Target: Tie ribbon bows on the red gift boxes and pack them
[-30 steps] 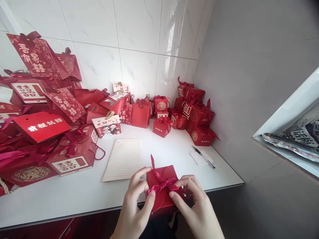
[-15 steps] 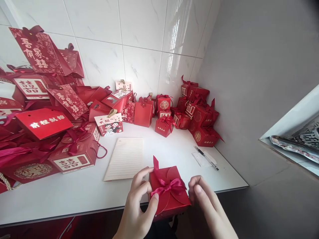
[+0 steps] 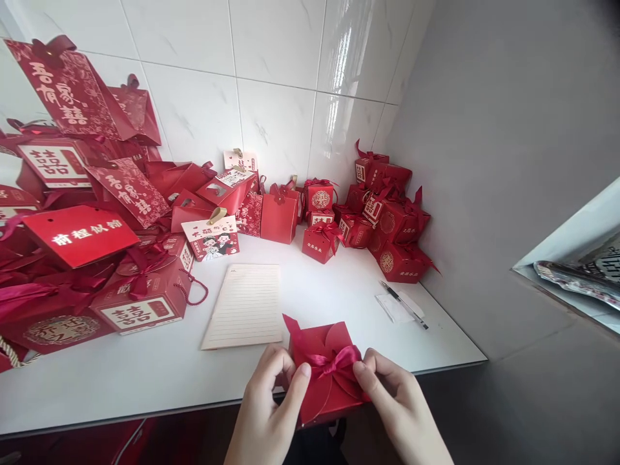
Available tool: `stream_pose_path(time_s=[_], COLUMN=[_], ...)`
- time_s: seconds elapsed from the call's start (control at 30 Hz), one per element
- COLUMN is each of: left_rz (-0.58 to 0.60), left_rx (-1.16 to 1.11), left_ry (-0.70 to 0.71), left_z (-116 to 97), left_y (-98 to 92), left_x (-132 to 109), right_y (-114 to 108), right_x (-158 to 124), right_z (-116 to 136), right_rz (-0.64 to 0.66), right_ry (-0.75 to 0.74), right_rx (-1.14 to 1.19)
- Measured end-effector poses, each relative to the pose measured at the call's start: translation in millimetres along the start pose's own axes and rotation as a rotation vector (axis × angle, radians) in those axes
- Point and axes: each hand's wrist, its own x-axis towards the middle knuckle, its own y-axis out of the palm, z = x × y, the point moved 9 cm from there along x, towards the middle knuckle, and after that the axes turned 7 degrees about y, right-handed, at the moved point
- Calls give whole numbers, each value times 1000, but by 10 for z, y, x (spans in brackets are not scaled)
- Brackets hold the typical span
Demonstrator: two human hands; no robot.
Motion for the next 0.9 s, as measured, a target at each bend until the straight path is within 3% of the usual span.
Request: stream_pose_path(time_s=[0.17, 0.4, 0.9], left_rz=[104, 186, 254], left_rx=[-221, -316, -355], left_ry=[-191, -144, -83], left_z=[172, 303, 398], left_y=[80, 133, 146], left_x=[-5, 44, 94], right_y=[30, 58, 73], right_x=[59, 96, 176], right_z=[-103, -145, -254], right_rz=[123, 208, 254], right_ry=[76, 87, 96], right_rx=[279, 478, 543])
